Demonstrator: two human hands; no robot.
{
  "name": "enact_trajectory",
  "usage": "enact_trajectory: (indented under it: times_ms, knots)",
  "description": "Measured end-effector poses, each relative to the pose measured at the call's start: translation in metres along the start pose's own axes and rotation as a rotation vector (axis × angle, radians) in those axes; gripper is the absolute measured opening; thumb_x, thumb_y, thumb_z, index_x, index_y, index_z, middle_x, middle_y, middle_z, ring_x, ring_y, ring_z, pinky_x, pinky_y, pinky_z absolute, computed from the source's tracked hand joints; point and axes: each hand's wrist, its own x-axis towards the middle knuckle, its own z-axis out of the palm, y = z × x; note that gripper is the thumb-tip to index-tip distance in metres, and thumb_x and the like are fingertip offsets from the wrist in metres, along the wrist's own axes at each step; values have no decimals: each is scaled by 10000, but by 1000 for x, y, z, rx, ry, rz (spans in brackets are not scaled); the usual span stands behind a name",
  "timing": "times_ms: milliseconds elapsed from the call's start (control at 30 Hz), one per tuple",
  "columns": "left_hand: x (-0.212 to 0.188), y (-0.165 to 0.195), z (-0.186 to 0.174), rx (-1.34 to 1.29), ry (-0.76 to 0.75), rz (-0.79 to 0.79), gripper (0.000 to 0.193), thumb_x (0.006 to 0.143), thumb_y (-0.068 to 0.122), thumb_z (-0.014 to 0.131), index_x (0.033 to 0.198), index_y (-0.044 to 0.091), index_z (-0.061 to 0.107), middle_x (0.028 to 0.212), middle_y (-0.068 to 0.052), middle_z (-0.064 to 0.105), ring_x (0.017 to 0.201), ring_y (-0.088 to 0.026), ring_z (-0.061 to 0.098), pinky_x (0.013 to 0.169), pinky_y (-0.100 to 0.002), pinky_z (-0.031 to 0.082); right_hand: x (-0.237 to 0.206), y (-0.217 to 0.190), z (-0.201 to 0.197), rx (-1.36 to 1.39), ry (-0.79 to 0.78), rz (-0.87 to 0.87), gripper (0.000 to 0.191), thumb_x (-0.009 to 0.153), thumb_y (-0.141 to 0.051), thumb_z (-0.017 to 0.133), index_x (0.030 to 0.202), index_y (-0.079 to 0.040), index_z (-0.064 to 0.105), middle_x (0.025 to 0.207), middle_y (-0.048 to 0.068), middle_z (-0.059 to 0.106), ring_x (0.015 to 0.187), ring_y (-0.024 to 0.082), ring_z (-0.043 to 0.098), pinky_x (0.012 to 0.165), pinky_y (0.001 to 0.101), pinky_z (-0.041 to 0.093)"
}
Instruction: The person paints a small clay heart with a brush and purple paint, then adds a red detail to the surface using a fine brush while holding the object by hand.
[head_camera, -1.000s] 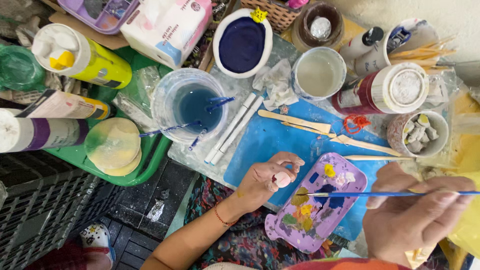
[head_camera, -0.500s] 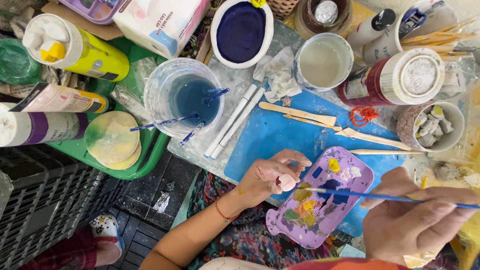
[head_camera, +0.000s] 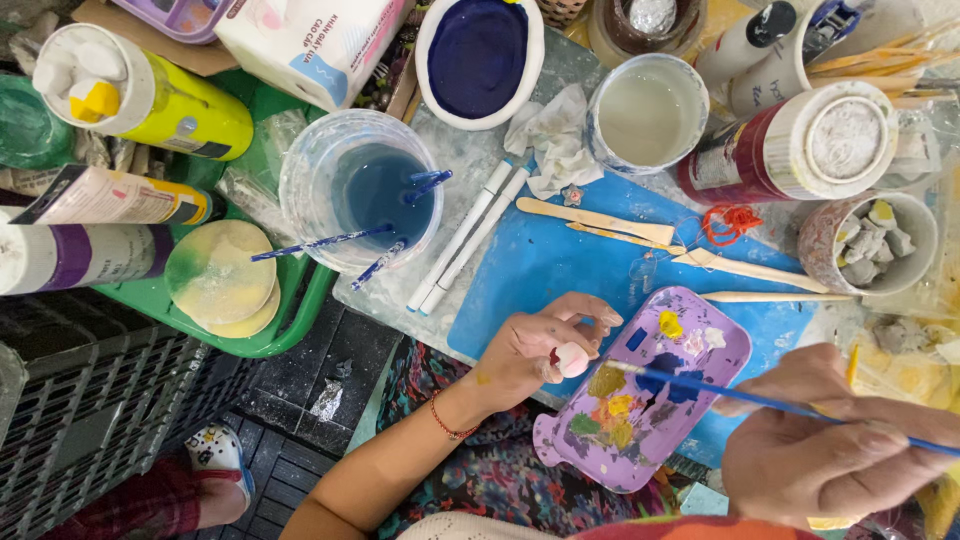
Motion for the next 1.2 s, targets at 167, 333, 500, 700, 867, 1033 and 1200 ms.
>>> enact_trajectory:
  times_ms: [167, 333, 500, 700, 867, 1033, 1200]
  knots:
    - [0, 1, -1, 47, -8, 17, 453, 928, 499, 804, 1111, 85, 777, 1377, -89, 578, 1254, -214, 505, 1119, -386, 390, -10, 20, -16, -33, 71, -52, 416, 1214, -280, 545, 1435, 37, 388, 937, 176, 486, 746, 253, 477, 707, 331, 463]
    - [-2, 0, 0, 18, 10, 9, 428, 914, 463, 822, 1100, 81, 770, 1419, -88, 573, 1206, -207, 511, 1080, -376, 401, -2, 41, -41, -349, 399, -429, 436, 1193, -249, 613, 1438, 70, 441, 1046, 207, 500, 821, 287, 502, 739, 344, 495]
    - [-2, -4, 5, -37, 36, 12, 361, 899, 370, 871, 1102, 108, 726, 1439, -85, 564, 1237, -212, 511, 1088, -388, 409, -6, 31, -83, 184, 228, 91, 333, 1279, -270, 340, 1452, 13, 363, 800, 85, 436, 677, 188, 408, 789, 321, 446]
    - [-3, -13, 19, -156, 77, -74, 327, 923, 346, 858, 1096, 105, 720, 1421, -75, 540, 1255, -213, 489, 1060, -397, 424, -21, 17, -79, -304, 157, -90, 351, 1241, -382, 335, 1352, -48, 335, 729, 178, 581, 587, 189, 458, 583, 278, 358]
    - [3, -22, 29, -185, 98, -80, 364, 940, 345, 850, 1149, 83, 707, 1393, -75, 557, 1216, -199, 490, 1028, -369, 418, -32, 11, -64, -356, 105, -235, 391, 1243, -371, 432, 1280, -3, 304, 734, 229, 623, 652, 235, 510, 630, 324, 402]
    - [2, -25, 32, -194, 155, -98, 561, 921, 384, 848, 1289, 12, 645, 1340, -51, 555, 1189, -190, 491, 1004, -346, 425, -39, 12, -64, -343, 84, -225, 370, 1224, -387, 430, 1179, -32, 335, 732, 218, 658, 652, 231, 504, 606, 307, 370]
    - [0, -29, 30, -193, 159, -73, 547, 929, 381, 848, 1293, 23, 653, 1338, -36, 561, 1192, -195, 486, 983, -341, 420, -42, 15, -62, -353, 115, -199, 384, 1210, -387, 419, 1155, -17, 333, 693, 199, 646, 645, 217, 512, 609, 302, 369]
